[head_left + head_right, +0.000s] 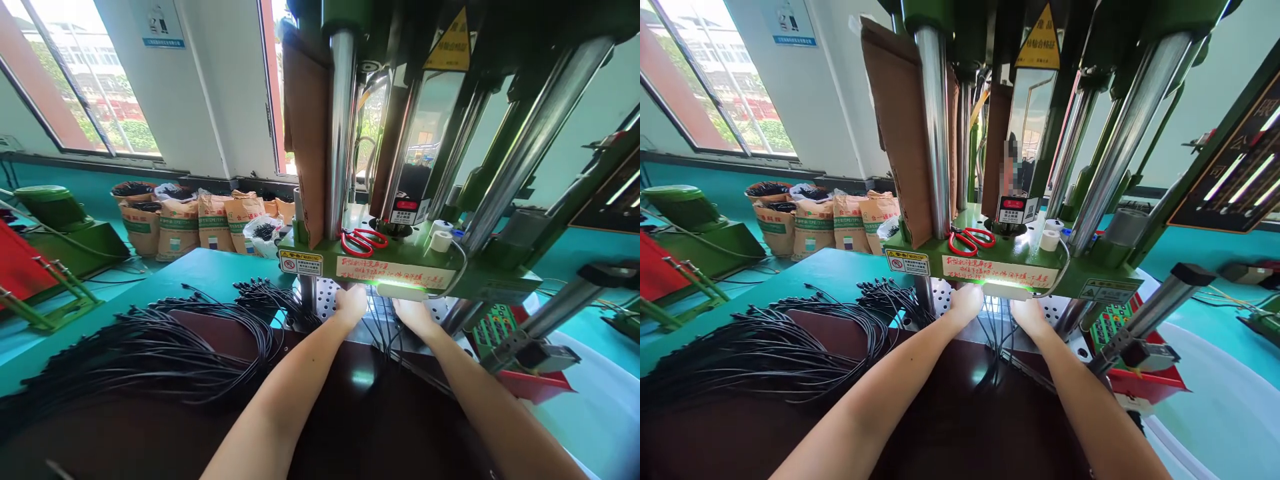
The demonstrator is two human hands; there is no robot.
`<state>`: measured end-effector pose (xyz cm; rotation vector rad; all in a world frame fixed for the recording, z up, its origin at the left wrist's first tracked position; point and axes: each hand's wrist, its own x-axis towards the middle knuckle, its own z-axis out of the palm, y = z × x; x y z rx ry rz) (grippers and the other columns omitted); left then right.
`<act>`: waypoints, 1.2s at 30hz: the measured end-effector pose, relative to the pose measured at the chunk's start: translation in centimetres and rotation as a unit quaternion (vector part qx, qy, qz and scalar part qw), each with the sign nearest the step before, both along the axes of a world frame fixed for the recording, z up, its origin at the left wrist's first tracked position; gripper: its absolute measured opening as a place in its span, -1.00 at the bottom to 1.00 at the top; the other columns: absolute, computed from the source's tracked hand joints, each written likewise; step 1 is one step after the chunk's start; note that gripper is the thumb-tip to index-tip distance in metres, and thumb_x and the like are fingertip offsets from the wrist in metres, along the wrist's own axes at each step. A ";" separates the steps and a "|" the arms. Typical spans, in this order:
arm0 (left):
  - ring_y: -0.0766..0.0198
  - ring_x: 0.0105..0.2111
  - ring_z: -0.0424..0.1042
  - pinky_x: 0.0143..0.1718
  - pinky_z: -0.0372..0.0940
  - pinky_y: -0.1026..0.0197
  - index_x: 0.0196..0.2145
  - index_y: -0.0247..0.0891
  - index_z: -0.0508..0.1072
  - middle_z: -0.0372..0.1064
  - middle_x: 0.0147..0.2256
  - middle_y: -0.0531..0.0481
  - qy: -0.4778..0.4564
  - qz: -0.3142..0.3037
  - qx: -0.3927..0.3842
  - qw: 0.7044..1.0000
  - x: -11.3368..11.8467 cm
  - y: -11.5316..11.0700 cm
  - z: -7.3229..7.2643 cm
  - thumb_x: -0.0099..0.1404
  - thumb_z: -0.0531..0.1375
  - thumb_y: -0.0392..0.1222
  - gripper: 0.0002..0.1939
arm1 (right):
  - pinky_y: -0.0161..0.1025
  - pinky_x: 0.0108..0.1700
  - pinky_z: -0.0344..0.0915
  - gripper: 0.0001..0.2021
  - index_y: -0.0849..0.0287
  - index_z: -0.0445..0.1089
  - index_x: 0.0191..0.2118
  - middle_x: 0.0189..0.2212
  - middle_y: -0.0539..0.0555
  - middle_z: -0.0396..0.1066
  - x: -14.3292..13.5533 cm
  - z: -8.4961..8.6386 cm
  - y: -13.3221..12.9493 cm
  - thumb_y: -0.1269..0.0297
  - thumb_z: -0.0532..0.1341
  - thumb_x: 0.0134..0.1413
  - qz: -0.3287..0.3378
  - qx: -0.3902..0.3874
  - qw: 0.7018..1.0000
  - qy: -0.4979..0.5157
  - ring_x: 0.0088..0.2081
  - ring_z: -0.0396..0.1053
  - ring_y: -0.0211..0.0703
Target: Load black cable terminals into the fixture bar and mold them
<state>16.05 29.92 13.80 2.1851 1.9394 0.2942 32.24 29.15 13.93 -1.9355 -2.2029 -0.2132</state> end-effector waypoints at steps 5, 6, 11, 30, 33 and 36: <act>0.05 -0.20 0.43 -0.23 0.32 0.07 -0.17 -0.43 0.41 0.43 -0.26 -0.28 -0.004 -0.021 0.051 0.998 1.1 -0.2 0.0 0.23 -0.03 -0.37 -0.71 | -0.14 -0.13 0.27 -0.78 0.26 0.40 -0.17 -0.20 0.21 0.44 -1.5 0.0 -0.3 0.43 0.09 0.08 0.011 0.000 1.000 -0.018 -0.17 0.38 -0.06; 0.06 -0.22 0.44 -0.24 0.32 0.08 -0.18 -0.44 0.41 0.44 -0.29 -0.27 -0.004 -0.023 0.052 0.998 1.2 -0.2 -0.2 0.21 -0.02 -0.40 -0.71 | -0.12 -0.12 0.27 -0.80 0.27 0.39 -0.17 -0.19 0.19 0.43 -1.7 -0.1 -0.2 0.45 0.09 0.08 0.008 0.000 1.000 -0.021 -0.16 0.37 -0.08; 0.10 -0.24 0.44 -0.23 0.32 0.12 -0.16 -0.43 0.40 0.43 -0.30 -0.25 -0.005 -0.036 0.059 0.998 1.1 0.2 -0.7 0.19 -0.04 -0.46 -0.69 | -0.07 -0.06 0.24 -0.86 0.29 0.38 -0.23 -0.18 0.13 0.41 -1.9 -0.8 0.4 0.47 0.10 0.11 0.003 0.006 1.000 -0.026 -0.14 0.35 -0.13; 0.04 -0.18 0.34 -0.09 0.13 0.03 -0.22 -0.44 0.46 0.41 -0.33 -0.27 -0.048 -0.093 0.127 0.986 3.2 -0.5 -1.2 0.27 -0.06 -0.32 -0.69 | -0.05 -0.08 0.26 -0.75 0.23 0.34 -0.12 -0.12 0.11 0.36 -3.0 -0.9 1.3 0.18 0.11 0.17 0.079 0.039 0.996 0.003 -0.15 0.34 -0.14; 0.04 -0.16 0.33 -0.08 0.12 0.03 -0.20 -0.42 0.45 0.41 -0.32 -0.26 -0.052 -0.085 0.130 0.986 3.1 -0.3 -1.4 0.27 -0.06 -0.29 -0.68 | -0.05 -0.08 0.26 -0.72 0.21 0.33 -0.10 -0.11 0.12 0.35 -3.0 -1.2 1.6 0.15 0.10 0.18 0.082 0.039 0.996 0.005 -0.14 0.34 -0.13; 0.05 -0.14 0.31 -0.06 0.12 0.04 -0.20 -0.41 0.45 0.41 -0.27 -0.26 -0.051 -0.080 0.133 0.987 3.0 -0.2 -1.2 0.27 -0.06 -0.29 -0.68 | -0.04 -0.07 0.26 -0.72 0.21 0.32 -0.09 -0.10 0.13 0.34 -2.9 -1.1 1.8 0.15 0.09 0.18 0.087 0.041 0.995 0.007 -0.14 0.33 -0.13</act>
